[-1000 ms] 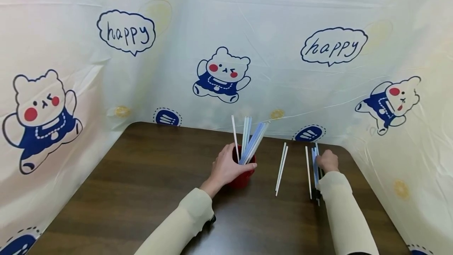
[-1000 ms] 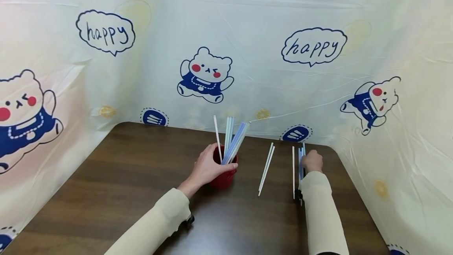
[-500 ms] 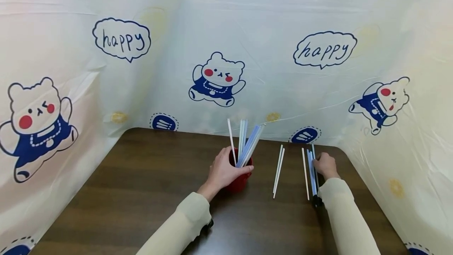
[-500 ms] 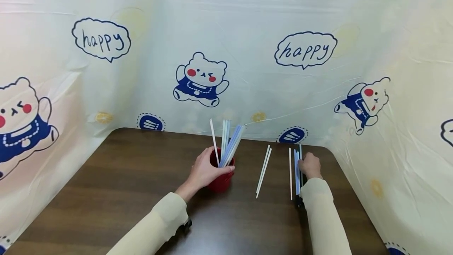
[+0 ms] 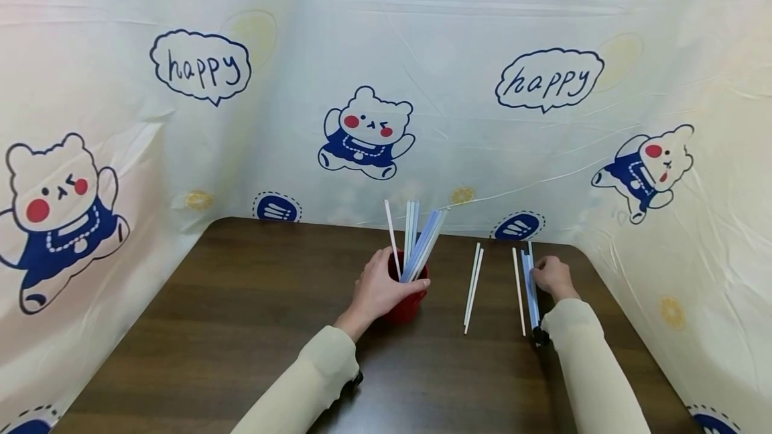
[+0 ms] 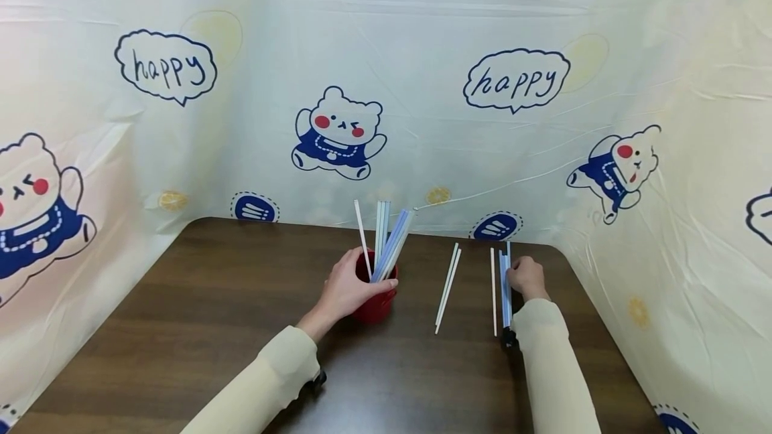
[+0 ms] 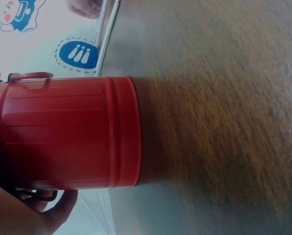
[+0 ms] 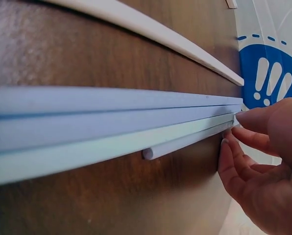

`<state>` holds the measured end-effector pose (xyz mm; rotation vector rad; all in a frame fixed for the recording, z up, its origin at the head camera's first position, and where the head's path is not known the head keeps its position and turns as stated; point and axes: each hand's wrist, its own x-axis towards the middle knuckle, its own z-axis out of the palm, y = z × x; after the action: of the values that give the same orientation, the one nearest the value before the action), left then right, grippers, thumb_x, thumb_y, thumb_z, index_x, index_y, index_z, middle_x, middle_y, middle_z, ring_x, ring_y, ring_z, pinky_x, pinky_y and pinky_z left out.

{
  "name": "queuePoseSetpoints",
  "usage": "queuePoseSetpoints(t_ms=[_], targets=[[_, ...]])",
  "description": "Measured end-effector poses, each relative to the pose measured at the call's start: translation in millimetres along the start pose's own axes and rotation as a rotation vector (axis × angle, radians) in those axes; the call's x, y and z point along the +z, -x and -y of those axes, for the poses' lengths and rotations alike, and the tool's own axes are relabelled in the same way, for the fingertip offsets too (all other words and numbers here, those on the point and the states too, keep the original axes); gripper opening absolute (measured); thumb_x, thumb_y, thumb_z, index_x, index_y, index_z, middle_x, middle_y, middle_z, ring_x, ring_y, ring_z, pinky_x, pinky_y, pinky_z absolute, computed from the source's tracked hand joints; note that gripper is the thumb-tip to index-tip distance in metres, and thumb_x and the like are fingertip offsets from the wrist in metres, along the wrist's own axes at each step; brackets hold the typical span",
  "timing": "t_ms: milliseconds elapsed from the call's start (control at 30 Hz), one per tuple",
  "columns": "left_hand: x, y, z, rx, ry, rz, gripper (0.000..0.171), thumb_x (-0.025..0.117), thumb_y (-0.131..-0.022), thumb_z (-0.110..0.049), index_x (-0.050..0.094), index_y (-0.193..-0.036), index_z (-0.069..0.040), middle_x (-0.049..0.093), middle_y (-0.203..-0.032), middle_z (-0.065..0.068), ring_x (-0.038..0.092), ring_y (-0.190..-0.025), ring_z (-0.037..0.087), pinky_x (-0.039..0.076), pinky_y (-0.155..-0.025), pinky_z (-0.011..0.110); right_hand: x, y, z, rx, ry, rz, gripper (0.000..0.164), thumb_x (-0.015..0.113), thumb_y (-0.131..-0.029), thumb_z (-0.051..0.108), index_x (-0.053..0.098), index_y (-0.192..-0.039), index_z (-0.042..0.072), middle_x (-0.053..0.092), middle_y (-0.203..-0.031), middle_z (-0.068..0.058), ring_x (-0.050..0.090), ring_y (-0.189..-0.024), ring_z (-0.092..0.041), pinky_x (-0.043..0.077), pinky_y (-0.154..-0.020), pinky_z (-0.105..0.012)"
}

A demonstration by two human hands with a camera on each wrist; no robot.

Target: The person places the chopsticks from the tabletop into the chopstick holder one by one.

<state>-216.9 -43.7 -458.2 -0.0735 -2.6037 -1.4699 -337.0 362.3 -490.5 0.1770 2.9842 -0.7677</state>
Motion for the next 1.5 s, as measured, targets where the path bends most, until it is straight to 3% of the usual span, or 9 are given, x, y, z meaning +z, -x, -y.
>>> queuePoseSetpoints(t_ms=[167, 433, 567, 667, 900, 1133, 1333, 1500], targets=[[-0.4, -0.5, -0.5, -0.005, 0.003, -0.007, 0.080, 0.085, -0.072, -0.060, 0.055, -0.134, -0.020, 0.060, -0.127, 0.003, 0.060, -0.116, 0.030, 0.051, -0.094, 0.059, -0.9, -0.4, -1.5, -0.012, -0.005, -0.043, 0.030, 0.050, -0.099, 0.012, 0.065, -0.108, -0.013, 0.064, -0.110, -0.033, 0.058, -0.098, -0.044, 0.051, -0.081, -0.052], [0.7, -0.2, 1.1, -0.008, 0.005, 0.003, 0.080, 0.084, -0.070, -0.063, 0.055, -0.133, -0.023, 0.061, -0.129, 0.006, 0.060, -0.115, 0.029, 0.052, -0.094, 0.058, 0.7, 3.5, 0.1, -0.003, 0.018, -0.038, 0.018, 0.059, -0.095, 0.011, 0.065, -0.084, -0.002, 0.062, -0.082, -0.016, 0.056, -0.077, -0.031, 0.048, -0.067, -0.041], [1.5, 0.4, 2.7, -0.010, 0.007, 0.001, 0.079, 0.085, -0.070, -0.062, 0.055, -0.132, -0.023, 0.061, -0.126, 0.004, 0.060, -0.115, 0.030, 0.052, -0.094, 0.059, 2.3, 7.8, 1.2, -0.020, 0.049, 0.003, 0.021, 0.062, -0.093, 0.010, 0.059, -0.073, 0.004, 0.056, -0.070, -0.009, 0.053, -0.069, -0.027, 0.044, -0.061, -0.037], [2.5, 0.0, 3.7, -0.006, 0.002, -0.013, 0.077, 0.085, -0.072, -0.059, 0.056, -0.133, -0.022, 0.060, -0.124, 0.001, 0.061, -0.114, 0.030, 0.052, -0.093, 0.059, 1.6, 12.0, 5.4, -0.036, 0.019, 0.054, 0.018, 0.065, -0.092, 0.008, 0.061, -0.075, 0.003, 0.059, -0.071, -0.009, 0.057, -0.066, -0.023, 0.046, -0.059, -0.034], [3.0, -1.2, 3.6, -0.003, -0.008, -0.014, 0.082, 0.083, -0.071, -0.063, 0.055, -0.135, -0.019, 0.060, -0.125, 0.002, 0.060, -0.114, 0.028, 0.052, -0.092, 0.060, -6.4, 35.2, 28.2, 0.002, -0.066, 0.250, 0.010, 0.067, -0.082, -0.004, 0.060, -0.076, 0.000, 0.064, -0.076, -0.013, 0.066, -0.058, -0.017, 0.058, -0.058, -0.031], [1.3, -2.9, 1.9, 0.003, -0.003, 0.001, 0.088, 0.083, -0.071, -0.065, 0.054, -0.139, -0.016, 0.059, -0.127, 0.002, 0.060, -0.115, 0.027, 0.052, -0.093, 0.061, -6.7, 50.1, 43.1, 0.059, -0.025, 0.273, 0.009, 0.060, -0.072, -0.011, 0.055, -0.075, -0.004, 0.064, -0.072, -0.022, 0.067, -0.049, -0.021, 0.059, -0.052, -0.033], [2.3, -3.3, 3.0, -0.002, 0.004, 0.010, 0.087, 0.084, -0.072, -0.062, 0.053, -0.139, -0.016, 0.059, -0.127, 0.002, 0.060, -0.117, 0.030, 0.052, -0.093, 0.062, -11.6, 61.2, 38.0, 0.162, -0.253, 0.335, 0.018, 0.063, -0.078, -0.013, 0.050, -0.090, -0.009, 0.061, -0.077, -0.021, 0.069, -0.057, -0.024, 0.061, -0.060, -0.036], [2.6, -2.1, 3.4, -0.009, 0.000, -0.002, 0.082, 0.085, -0.072, -0.060, 0.055, -0.136, -0.019, 0.060, -0.124, 0.001, 0.060, -0.114, 0.028, 0.052, -0.092, 0.062, -14.3, 66.3, 25.1, 0.157, -0.420, 0.389, 0.014, 0.064, -0.086, -0.009, 0.059, -0.098, -0.017, 0.064, -0.079, -0.018, 0.068, -0.063, -0.020, 0.062, -0.065, -0.035]])
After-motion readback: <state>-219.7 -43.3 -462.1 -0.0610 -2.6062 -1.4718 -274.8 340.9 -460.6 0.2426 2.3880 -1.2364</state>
